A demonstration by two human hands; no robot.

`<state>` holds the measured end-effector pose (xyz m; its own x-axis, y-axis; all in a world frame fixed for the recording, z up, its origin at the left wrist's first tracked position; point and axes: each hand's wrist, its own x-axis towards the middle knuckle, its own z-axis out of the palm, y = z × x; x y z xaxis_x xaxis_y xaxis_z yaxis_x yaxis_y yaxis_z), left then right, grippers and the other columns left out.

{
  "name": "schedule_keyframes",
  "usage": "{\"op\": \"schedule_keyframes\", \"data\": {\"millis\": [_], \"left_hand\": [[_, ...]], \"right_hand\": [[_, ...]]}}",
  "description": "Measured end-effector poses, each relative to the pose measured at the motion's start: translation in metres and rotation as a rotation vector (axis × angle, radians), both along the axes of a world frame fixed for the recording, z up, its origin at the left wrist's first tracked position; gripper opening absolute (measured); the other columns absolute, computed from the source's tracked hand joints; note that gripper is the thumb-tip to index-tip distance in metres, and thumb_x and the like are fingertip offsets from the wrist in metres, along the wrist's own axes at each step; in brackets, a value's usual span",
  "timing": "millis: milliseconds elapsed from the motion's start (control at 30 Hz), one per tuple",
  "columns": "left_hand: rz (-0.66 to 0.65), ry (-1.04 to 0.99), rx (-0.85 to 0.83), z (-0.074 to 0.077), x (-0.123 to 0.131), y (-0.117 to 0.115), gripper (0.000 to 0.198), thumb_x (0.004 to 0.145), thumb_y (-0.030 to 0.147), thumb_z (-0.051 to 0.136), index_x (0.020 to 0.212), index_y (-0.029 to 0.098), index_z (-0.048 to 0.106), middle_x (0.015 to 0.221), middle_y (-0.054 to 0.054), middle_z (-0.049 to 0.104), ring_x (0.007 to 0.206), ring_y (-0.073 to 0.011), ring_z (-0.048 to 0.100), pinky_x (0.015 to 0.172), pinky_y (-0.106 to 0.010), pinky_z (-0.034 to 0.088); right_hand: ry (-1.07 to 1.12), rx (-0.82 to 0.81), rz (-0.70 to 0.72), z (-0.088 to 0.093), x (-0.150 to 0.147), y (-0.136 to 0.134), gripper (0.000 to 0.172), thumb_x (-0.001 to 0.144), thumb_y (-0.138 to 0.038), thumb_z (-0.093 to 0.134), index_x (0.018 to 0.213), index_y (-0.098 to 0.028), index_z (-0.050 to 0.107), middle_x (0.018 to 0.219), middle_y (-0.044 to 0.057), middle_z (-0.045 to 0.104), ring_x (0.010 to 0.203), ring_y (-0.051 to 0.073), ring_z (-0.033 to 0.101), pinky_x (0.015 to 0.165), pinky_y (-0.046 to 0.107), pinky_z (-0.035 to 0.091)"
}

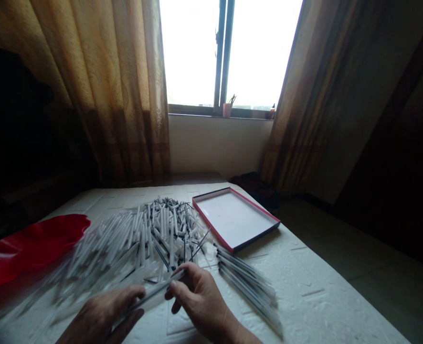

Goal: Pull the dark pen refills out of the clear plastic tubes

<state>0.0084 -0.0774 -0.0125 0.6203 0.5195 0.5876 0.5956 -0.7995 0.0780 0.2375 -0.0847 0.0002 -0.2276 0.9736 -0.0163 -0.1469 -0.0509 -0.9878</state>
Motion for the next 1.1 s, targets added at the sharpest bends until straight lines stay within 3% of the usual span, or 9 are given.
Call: {"op": "schedule_keyframes", "data": {"millis": [167,333,433,567,733,900,1100], "left_hand": [[0.017,0.011,0.076,0.006,-0.003,0.004,0.023,0.106,0.038,0.033,0.111,0.025,0.052,0.083,0.002,0.078,0.067,-0.0143,0.077,0.061,-0.019,0.058],[0.041,0.014,0.082,0.005,-0.003,0.004,0.023,0.106,0.039,0.033,0.107,0.026,0.052,0.080,0.002,0.077,0.065,-0.0149,0.076,0.059,-0.020,0.058],[0.047,-0.011,0.036,0.004,-0.004,0.003,0.021,0.106,0.037,0.034,0.104,0.026,0.052,0.073,0.004,0.073,0.059,-0.0144,0.074,0.054,-0.020,0.056],[0.048,-0.037,0.018,0.003,-0.006,0.004,0.021,0.106,0.037,0.036,0.101,0.026,0.053,0.069,0.005,0.070,0.056,-0.0139,0.072,0.051,-0.020,0.053],[0.061,-0.077,0.124,0.009,-0.004,0.003,0.025,0.107,0.039,0.036,0.104,0.025,0.057,0.082,0.003,0.076,0.070,-0.0138,0.076,0.066,-0.019,0.057],[0.062,-0.039,0.025,0.014,-0.003,0.003,0.035,0.107,0.037,0.031,0.085,0.027,0.057,0.067,0.004,0.069,0.056,-0.0140,0.071,0.051,-0.020,0.054],[0.073,-0.085,0.008,0.003,-0.007,0.006,0.029,0.105,0.048,0.035,0.109,0.026,0.053,0.081,0.003,0.075,0.064,-0.0134,0.075,0.057,-0.018,0.056]], "right_hand": [[0.008,-0.036,-0.138,-0.002,0.012,0.008,0.059,0.064,-0.070,0.077,0.081,-0.014,0.063,0.066,0.002,0.070,0.046,0.008,0.056,0.038,0.015,0.026],[0.002,0.005,-0.200,-0.007,0.014,0.012,0.057,0.062,-0.069,0.079,0.075,-0.015,0.068,0.062,0.002,0.069,0.047,0.008,0.055,0.038,0.016,0.026],[-0.013,0.069,-0.199,-0.007,0.015,0.011,0.054,0.064,-0.067,0.080,0.078,-0.016,0.071,0.055,-0.002,0.063,0.045,0.008,0.052,0.040,0.018,0.030],[0.004,0.119,-0.206,-0.006,0.015,0.008,0.050,0.066,-0.064,0.081,0.079,-0.016,0.072,0.060,0.000,0.068,0.050,0.010,0.057,0.048,0.021,0.041],[0.038,0.178,-0.225,-0.009,0.014,0.005,0.044,0.070,-0.059,0.081,0.080,-0.017,0.073,0.065,0.002,0.070,0.056,0.012,0.063,0.056,0.023,0.049],[0.063,0.238,-0.237,-0.013,0.013,0.005,0.040,0.071,-0.057,0.081,0.083,-0.020,0.074,0.067,0.000,0.068,0.059,0.012,0.064,0.058,0.022,0.051],[0.022,0.221,-0.218,-0.013,0.013,0.005,0.046,0.073,-0.062,0.077,0.085,-0.018,0.073,0.070,0.002,0.068,0.060,0.014,0.065,0.059,0.024,0.052]]}}
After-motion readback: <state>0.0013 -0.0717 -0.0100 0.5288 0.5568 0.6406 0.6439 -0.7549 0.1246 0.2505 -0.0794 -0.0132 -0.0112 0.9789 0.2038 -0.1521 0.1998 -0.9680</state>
